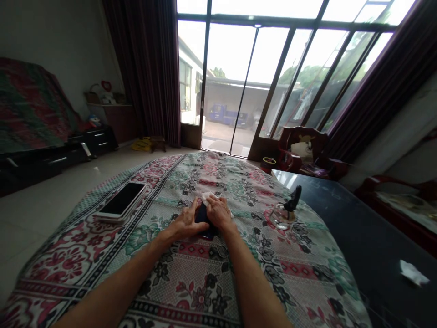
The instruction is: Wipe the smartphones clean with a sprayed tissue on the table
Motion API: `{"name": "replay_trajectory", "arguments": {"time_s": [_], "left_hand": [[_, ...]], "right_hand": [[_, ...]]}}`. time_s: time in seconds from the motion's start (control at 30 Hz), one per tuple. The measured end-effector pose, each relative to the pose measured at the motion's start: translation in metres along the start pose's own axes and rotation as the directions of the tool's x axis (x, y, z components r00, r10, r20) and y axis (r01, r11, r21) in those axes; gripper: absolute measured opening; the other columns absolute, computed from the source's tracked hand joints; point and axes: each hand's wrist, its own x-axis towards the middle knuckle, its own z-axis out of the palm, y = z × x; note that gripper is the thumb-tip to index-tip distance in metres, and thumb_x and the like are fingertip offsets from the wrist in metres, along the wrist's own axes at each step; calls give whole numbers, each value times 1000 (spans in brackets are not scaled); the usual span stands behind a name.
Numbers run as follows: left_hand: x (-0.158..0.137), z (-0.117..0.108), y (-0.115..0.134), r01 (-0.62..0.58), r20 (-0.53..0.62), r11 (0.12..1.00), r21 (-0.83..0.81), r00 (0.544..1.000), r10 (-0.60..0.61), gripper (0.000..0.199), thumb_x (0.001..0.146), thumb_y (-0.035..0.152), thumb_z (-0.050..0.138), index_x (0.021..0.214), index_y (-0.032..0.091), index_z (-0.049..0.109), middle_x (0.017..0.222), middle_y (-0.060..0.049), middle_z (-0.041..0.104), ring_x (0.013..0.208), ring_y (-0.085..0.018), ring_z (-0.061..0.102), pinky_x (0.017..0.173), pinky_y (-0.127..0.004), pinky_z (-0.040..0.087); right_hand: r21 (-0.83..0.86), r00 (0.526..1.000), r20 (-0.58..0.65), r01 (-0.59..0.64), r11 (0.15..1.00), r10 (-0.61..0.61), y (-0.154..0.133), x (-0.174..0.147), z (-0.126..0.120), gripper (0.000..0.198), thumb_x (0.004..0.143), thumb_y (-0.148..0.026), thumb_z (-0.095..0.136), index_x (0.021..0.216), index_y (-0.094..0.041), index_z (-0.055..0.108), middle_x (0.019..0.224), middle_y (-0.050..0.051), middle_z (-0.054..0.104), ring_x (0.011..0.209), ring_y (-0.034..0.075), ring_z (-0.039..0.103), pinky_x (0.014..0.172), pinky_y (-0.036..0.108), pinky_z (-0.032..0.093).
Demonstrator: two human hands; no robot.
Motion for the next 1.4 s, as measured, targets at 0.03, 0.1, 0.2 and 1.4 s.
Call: {"name": "replay_trajectory", "arguments": {"time_s": [0.03, 0.1, 0.2, 1.4], "left_hand": [[-4, 3, 3, 9, -16, 999, 50, 1000, -8, 115, 58, 39, 79, 153, 7, 22, 147, -23, 45, 133, -39, 44, 107, -43, 38], [-13, 9, 9, -23, -5, 989, 145, 1000, 24, 123, 53, 40, 81, 153, 6, 19, 154, -25, 34, 140, -43, 31, 112, -47, 31], [-23, 15, 17, -52, 38, 966, 253, 998, 44, 125, 51, 38, 79, 154, 5, 15, 156, -25, 28, 143, -45, 23, 114, -51, 25], [-2, 17, -9, 27, -255, 971, 239, 966, 36, 112, 57, 40, 77, 150, 5, 26, 127, -18, 61, 120, -36, 52, 102, -42, 41]], "right_hand": [[6, 1000, -15, 2, 1000, -2, 1, -1, 1, 42, 92, -13, 39, 125, -17, 64, 143, 10, 54, 128, 19, 51, 112, 35, 30], [24, 999, -40, 23, 999, -22, 3, -3, 4, 43, 91, -13, 39, 127, -17, 63, 144, 9, 53, 131, 18, 49, 113, 36, 28], [39, 998, -61, 31, 999, -28, 6, -4, 9, 43, 91, -13, 38, 126, -16, 63, 142, 11, 55, 133, 17, 47, 115, 37, 26], [70, 997, -4, 82, 994, -82, 18, 14, 20, 44, 97, -23, 33, 130, -19, 62, 146, 5, 51, 140, 21, 39, 116, 37, 30]]}}
